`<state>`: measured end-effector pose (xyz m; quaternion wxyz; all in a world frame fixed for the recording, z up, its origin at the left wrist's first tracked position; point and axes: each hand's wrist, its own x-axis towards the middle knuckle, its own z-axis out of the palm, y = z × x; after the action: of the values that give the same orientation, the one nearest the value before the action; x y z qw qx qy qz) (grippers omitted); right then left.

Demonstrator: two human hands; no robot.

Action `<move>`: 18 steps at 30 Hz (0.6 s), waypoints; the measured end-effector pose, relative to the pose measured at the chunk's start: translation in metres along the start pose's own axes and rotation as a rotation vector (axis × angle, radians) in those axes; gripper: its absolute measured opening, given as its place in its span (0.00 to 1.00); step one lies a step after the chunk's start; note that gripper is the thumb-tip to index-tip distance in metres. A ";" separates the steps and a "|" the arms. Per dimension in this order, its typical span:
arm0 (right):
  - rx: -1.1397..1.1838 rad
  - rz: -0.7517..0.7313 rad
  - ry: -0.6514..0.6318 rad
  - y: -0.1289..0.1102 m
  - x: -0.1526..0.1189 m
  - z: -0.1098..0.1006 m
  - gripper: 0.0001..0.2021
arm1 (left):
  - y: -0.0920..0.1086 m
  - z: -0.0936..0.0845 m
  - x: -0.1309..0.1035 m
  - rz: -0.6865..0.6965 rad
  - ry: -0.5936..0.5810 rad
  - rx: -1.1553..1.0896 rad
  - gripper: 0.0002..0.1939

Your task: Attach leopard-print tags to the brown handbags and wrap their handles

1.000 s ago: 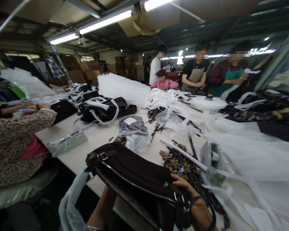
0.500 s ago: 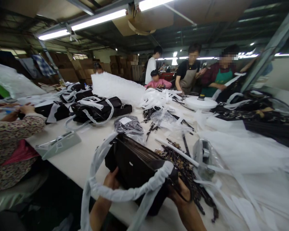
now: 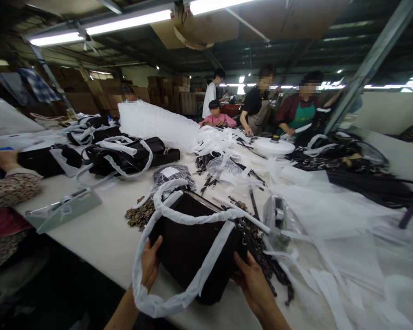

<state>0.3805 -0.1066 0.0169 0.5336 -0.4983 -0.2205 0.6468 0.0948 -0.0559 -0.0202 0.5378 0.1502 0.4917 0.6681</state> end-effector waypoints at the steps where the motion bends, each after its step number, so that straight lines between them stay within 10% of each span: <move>1: 0.006 0.002 -0.008 0.000 0.000 0.000 0.21 | -0.002 -0.002 0.001 -0.008 -0.025 0.019 0.20; 7: -0.038 -0.039 0.008 0.003 0.001 -0.002 0.24 | 0.009 -0.016 0.008 0.005 -0.046 0.488 0.26; 13: -0.164 -0.112 0.020 0.005 -0.001 -0.003 0.27 | 0.071 -0.019 -0.008 0.173 -0.238 1.678 0.24; 18: -0.350 -0.192 -0.039 -0.008 -0.008 0.003 0.26 | 0.097 -0.006 -0.046 0.070 -0.770 1.565 0.17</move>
<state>0.3814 -0.1103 0.0275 0.4938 -0.5474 -0.3862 0.5544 0.0521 -0.0929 0.0714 0.3881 0.7069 0.5885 0.0576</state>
